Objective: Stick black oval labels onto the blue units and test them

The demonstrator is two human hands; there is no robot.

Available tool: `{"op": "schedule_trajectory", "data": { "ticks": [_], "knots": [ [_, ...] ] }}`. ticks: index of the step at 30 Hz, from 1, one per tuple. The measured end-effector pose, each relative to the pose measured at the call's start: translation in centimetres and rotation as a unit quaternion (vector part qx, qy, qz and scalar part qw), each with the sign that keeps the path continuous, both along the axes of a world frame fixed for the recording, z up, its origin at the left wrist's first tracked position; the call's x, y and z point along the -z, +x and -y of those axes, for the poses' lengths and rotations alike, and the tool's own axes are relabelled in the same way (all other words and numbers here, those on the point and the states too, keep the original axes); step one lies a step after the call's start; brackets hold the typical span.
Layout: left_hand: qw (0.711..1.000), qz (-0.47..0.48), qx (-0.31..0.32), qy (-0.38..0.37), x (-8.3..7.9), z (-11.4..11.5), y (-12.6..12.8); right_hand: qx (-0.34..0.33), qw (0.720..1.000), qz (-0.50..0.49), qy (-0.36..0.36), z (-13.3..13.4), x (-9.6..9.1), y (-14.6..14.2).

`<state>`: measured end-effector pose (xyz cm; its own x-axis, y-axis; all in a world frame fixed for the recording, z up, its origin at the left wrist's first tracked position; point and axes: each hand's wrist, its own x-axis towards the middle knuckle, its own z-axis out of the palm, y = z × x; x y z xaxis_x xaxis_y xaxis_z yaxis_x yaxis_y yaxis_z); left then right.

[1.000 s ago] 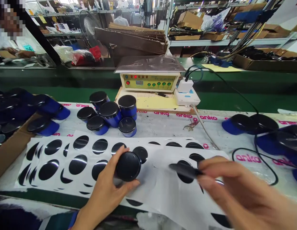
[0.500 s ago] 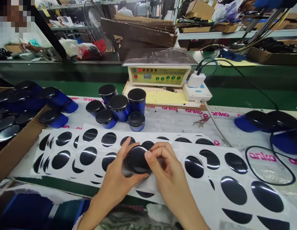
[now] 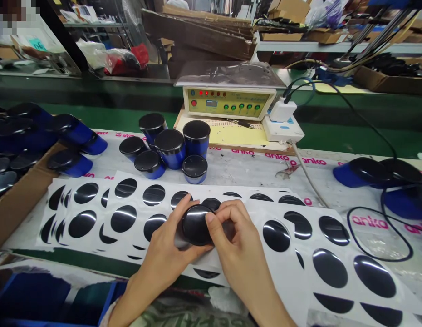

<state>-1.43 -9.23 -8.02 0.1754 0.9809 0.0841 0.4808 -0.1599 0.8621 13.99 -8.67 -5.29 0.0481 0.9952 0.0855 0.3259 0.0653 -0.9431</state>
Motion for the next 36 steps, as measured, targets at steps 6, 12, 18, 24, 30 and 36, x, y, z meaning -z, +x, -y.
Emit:
{"op": "schedule_trajectory", "data": {
  "ticks": [6,12,18,24,30,36],
  "knots": [
    [1.0,-0.006,-0.004,-0.007,-0.3,-0.1,0.1,-0.014,0.999,0.036,0.0,0.1,-0.1,0.1],
    [1.0,-0.01,-0.004,-0.013,-0.2,-0.1,0.1,-0.02,0.997,0.072,0.015,0.1,-0.2,0.2],
    [1.0,0.0,-0.001,-0.013,-0.1,-0.1,0.1,-0.031,0.994,0.104,0.027,-0.1,-0.5,0.2],
    [1.0,-0.009,0.0,-0.001,-0.2,-0.1,0.1,-0.043,0.988,0.142,0.038,-0.2,-0.7,0.1],
    [0.987,-0.09,0.047,0.124,0.2,0.0,-0.1,-0.046,0.931,0.353,0.085,-0.8,-1.9,0.9],
    [0.95,-0.221,0.077,0.205,-0.3,0.2,0.1,-0.013,0.884,0.464,0.055,-0.1,-2.8,7.3]
  ]
}}
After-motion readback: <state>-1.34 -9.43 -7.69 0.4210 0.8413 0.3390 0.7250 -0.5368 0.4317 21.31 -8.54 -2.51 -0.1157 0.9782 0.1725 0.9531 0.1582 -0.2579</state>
